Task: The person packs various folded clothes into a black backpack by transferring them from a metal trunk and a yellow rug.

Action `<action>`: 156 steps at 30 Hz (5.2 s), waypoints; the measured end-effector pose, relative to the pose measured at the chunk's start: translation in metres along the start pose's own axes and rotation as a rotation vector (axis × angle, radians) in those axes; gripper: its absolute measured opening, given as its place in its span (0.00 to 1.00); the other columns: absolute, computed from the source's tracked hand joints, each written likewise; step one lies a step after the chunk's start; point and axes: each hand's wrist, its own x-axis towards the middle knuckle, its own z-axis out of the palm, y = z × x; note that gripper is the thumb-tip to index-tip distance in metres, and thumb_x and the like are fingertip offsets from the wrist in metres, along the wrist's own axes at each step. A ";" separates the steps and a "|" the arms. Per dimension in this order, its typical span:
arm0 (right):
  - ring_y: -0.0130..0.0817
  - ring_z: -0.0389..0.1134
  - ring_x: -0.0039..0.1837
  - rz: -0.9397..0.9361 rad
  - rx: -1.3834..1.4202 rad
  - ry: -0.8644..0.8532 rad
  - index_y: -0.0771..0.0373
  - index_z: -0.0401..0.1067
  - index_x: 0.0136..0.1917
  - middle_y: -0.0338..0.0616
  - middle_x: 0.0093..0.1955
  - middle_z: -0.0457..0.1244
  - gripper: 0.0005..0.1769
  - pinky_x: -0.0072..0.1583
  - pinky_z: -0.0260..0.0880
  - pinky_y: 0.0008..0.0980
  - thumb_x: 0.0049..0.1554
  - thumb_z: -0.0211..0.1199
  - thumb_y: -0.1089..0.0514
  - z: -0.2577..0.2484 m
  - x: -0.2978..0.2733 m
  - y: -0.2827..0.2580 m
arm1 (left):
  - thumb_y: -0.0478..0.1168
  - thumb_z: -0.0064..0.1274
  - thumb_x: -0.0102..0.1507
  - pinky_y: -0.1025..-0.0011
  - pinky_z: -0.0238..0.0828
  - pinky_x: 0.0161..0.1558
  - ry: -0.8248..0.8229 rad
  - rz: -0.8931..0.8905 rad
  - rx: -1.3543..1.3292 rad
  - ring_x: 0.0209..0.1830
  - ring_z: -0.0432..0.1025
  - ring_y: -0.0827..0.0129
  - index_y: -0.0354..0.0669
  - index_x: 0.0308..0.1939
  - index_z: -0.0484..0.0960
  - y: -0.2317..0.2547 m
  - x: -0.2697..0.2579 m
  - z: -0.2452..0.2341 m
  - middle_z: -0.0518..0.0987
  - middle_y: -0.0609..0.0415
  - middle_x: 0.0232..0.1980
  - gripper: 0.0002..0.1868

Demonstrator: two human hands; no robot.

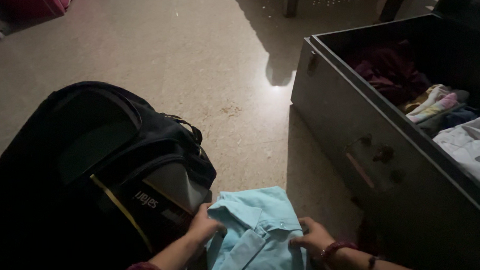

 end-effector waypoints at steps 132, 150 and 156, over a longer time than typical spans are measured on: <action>0.55 0.71 0.61 -0.838 -1.201 0.123 0.66 0.78 0.49 0.61 0.55 0.68 0.10 0.61 0.73 0.49 0.57 0.58 0.63 0.337 0.030 -0.449 | 0.46 0.40 0.68 0.57 0.73 0.51 0.312 -0.030 -0.698 0.48 0.77 0.52 0.31 0.54 0.82 -0.021 0.146 -0.369 0.83 0.40 0.51 0.24; 0.49 0.71 0.62 -0.836 -1.387 0.202 0.56 0.76 0.61 0.55 0.61 0.67 0.17 0.66 0.71 0.47 0.65 0.50 0.55 0.340 0.046 -0.453 | 0.43 0.39 0.66 0.57 0.63 0.68 0.879 0.131 0.314 0.66 0.67 0.46 0.39 0.65 0.75 0.044 0.104 -0.323 0.72 0.38 0.67 0.26; 0.55 0.69 0.64 -1.649 -1.247 0.395 0.53 0.78 0.53 0.56 0.66 0.66 0.18 0.56 0.69 0.51 0.50 0.57 0.55 0.350 0.018 -0.443 | 0.41 0.44 0.58 0.57 0.54 0.74 0.791 0.643 0.531 0.74 0.58 0.41 0.43 0.72 0.68 0.046 0.127 -0.317 0.62 0.35 0.75 0.35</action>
